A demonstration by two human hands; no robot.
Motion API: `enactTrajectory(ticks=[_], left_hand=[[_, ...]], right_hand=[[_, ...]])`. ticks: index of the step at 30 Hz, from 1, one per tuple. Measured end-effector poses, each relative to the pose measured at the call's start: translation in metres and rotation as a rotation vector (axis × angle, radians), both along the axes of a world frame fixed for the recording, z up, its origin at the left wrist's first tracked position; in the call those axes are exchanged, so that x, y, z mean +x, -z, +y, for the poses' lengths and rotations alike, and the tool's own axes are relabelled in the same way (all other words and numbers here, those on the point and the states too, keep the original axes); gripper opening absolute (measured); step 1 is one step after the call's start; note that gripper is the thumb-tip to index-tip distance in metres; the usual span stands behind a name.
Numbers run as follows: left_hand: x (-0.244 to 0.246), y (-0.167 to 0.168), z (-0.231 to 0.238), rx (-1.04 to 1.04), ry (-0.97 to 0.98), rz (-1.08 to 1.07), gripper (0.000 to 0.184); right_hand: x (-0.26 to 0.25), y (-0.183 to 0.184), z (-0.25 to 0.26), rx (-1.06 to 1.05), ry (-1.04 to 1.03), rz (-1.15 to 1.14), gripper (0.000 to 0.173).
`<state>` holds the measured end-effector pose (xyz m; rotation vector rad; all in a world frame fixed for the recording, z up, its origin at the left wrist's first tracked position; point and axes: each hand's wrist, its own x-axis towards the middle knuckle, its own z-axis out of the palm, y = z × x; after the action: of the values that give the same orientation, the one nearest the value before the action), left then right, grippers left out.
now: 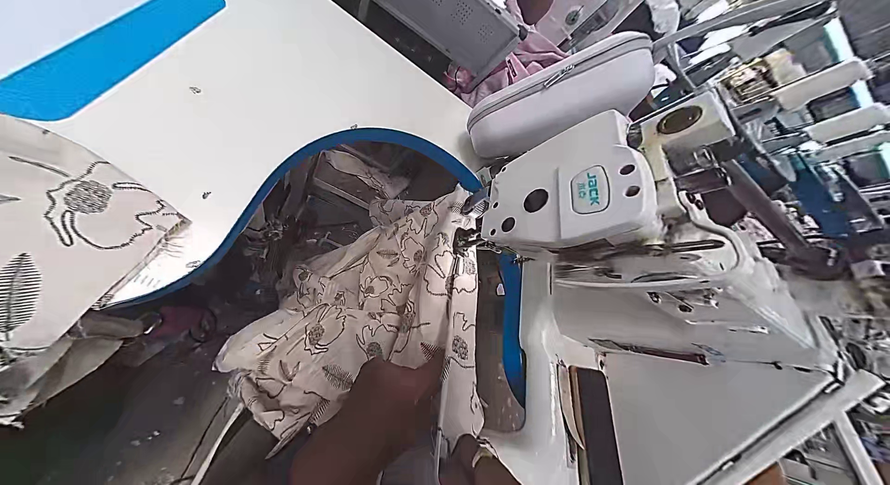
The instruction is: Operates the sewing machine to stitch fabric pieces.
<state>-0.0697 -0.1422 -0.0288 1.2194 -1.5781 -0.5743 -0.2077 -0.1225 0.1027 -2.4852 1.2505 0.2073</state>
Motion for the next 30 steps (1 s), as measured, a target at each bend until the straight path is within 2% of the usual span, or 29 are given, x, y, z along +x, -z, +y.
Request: enactTrajectory(ticks=[4, 8, 11, 15, 19, 23, 25, 27, 30], left_hand=[[0.004, -0.002, -0.006, 0.071, 0.075, 0.073, 0.032], [0.010, -0.007, -0.007, 0.148, 0.153, 0.079, 0.027], [0.010, -0.007, -0.014, 0.169, 0.156, 0.129, 0.028], [0.015, -0.012, -0.026, 0.197, 0.161, 0.113, 0.030], [0.016, -0.015, -0.030, 0.237, 0.228, 0.108, 0.031], [0.025, -0.025, -0.037, 0.347, 0.306, 0.055, 0.030], [0.017, -0.023, -0.023, 0.250, 0.208, 0.019, 0.024], [0.000, -0.017, -0.014, 0.088, -0.010, -0.026, 0.016], [-0.009, -0.007, -0.022, -0.006, -0.189, -0.058, 0.017]], right_hand=[[-0.001, 0.009, -0.010, -0.061, 0.009, 0.087, 0.024], [-0.003, 0.013, -0.016, -0.064, 0.015, 0.087, 0.026], [-0.002, 0.002, -0.023, -0.115, -0.010, 0.105, 0.029], [-0.006, 0.011, -0.026, -0.029, 0.016, 0.114, 0.029], [0.003, -0.007, -0.028, -0.098, 0.015, 0.121, 0.025], [-0.002, 0.005, -0.032, -0.012, 0.031, 0.096, 0.026], [0.004, -0.001, -0.028, -0.154, 0.044, 0.110, 0.023], [0.016, 0.000, -0.024, -0.342, 0.031, 0.140, 0.014], [0.027, 0.019, -0.021, -0.558, 0.042, 0.150, 0.017]])
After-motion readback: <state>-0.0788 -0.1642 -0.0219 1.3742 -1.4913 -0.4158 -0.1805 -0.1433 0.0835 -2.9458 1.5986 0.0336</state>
